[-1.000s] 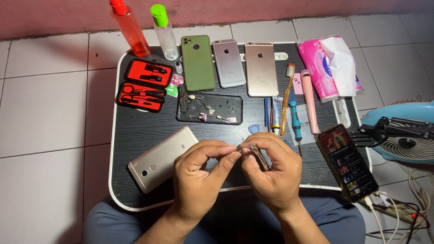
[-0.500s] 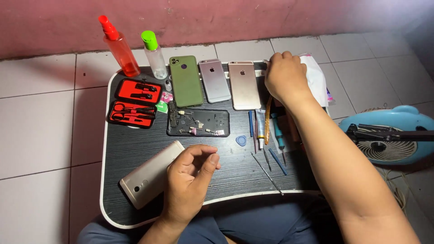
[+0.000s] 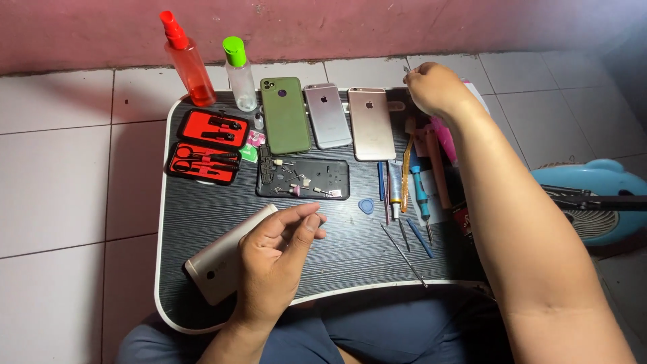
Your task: Cleaning and maintaining internal mobile phone components using a probe, brush, and cleaning cloth.
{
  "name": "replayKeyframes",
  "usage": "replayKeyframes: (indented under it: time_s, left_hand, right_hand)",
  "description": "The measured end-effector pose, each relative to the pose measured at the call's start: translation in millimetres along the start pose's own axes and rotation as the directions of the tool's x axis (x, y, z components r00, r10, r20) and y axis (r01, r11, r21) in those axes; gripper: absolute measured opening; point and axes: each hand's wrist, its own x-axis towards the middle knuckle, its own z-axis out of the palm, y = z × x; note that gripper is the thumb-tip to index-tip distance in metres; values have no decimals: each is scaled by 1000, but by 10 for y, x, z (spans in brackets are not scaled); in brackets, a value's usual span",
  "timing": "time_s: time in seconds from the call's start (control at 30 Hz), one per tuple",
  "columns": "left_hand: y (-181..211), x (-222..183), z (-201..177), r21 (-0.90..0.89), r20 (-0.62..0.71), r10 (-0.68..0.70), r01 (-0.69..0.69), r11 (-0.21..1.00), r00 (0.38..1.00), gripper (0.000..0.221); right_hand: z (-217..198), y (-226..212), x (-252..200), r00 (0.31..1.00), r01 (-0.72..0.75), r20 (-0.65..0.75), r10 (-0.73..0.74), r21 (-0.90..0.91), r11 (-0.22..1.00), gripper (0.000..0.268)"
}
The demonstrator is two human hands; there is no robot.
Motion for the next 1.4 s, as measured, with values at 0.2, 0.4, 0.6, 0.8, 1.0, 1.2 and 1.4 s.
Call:
replayKeyframes:
  time_s: [0.2,0.4,0.6,0.8,1.0,1.2,1.4]
  left_hand:
    - [-73,15,18,20,-1,-8,8,1000,1000,20]
    - [-51,20,20,35,15,99,-100,994,995,13]
    - [-54,36,1,17,29,171,-172,985,985,11]
    - [-75,14,25,34,11,43,-44,998,999,22]
    - [-208,-48,112,-109,60,-128,133,985,990,22]
    - [-324,-119,262,-244,102,-266,284,927,958,22]
    - [-468,-98,313,-347,100,-333,347,871,937,32]
  right_hand:
    - [224,207,684,966,174,-170,-196,-136,975,10]
    - [260,75,734,983,-14,-179,-40,-294,956,34]
    - [261,184,720,987,-16,-154,-50,-400,916,21]
    - [194,61,270,994,-77,-103,33,-452,889,37]
    - [-104,289,-1138,986,164,50,-161,-500,850,27]
    - [588,1041,-2299,983,171,2,-185,-391,904,21]
    - [652,1195,-2221,926,268,-186,-329,-290,919,20]
